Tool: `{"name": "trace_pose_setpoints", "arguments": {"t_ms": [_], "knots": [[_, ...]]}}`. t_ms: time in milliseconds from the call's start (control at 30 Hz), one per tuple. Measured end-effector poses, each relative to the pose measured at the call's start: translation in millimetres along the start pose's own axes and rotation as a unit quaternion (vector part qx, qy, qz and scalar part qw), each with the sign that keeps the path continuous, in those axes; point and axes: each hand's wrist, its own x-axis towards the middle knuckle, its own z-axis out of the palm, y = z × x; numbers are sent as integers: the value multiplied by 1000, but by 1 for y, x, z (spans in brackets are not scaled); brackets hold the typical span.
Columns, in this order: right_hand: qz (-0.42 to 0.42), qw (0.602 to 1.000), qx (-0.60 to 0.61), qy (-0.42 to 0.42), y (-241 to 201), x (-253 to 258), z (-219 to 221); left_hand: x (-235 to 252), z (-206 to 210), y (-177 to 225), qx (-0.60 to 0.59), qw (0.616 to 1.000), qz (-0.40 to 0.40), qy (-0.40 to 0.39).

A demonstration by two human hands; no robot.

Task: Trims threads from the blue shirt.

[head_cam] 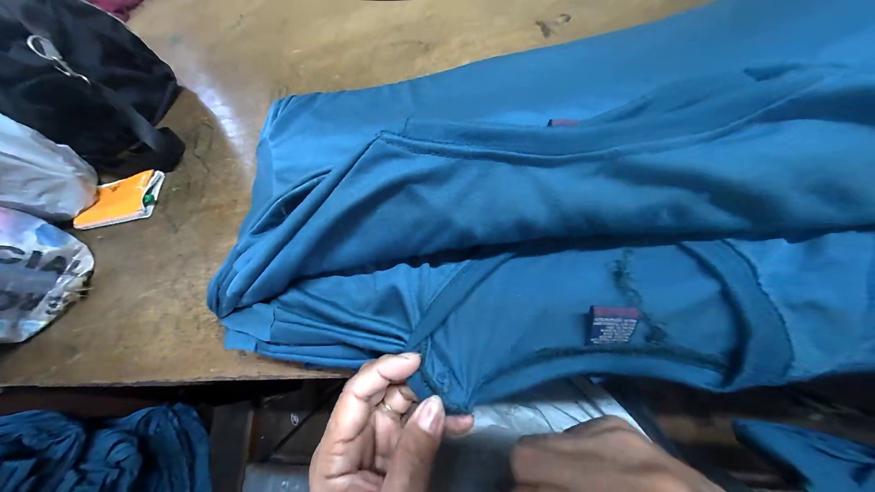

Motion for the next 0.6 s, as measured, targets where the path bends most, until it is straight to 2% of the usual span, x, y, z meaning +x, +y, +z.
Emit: {"name": "trace_pose_setpoints", "arguments": {"t_ms": [200,367,433,500,600], "knots": [[124,976,-39,173,8,-20,-29,1,0,7,71,996,-2,-54],[213,948,-28,235,-2,-24,-46,7,6,7,171,977,18,-129],[219,945,20,243,-1,-25,-46,7,16,0,201,972,55,-107],[204,951,54,227,3,-29,-45,8,29,-9,177,978,89,-59],[166,968,12,187,8,-34,-46,17,46,-18,136,985,104,22]]}}
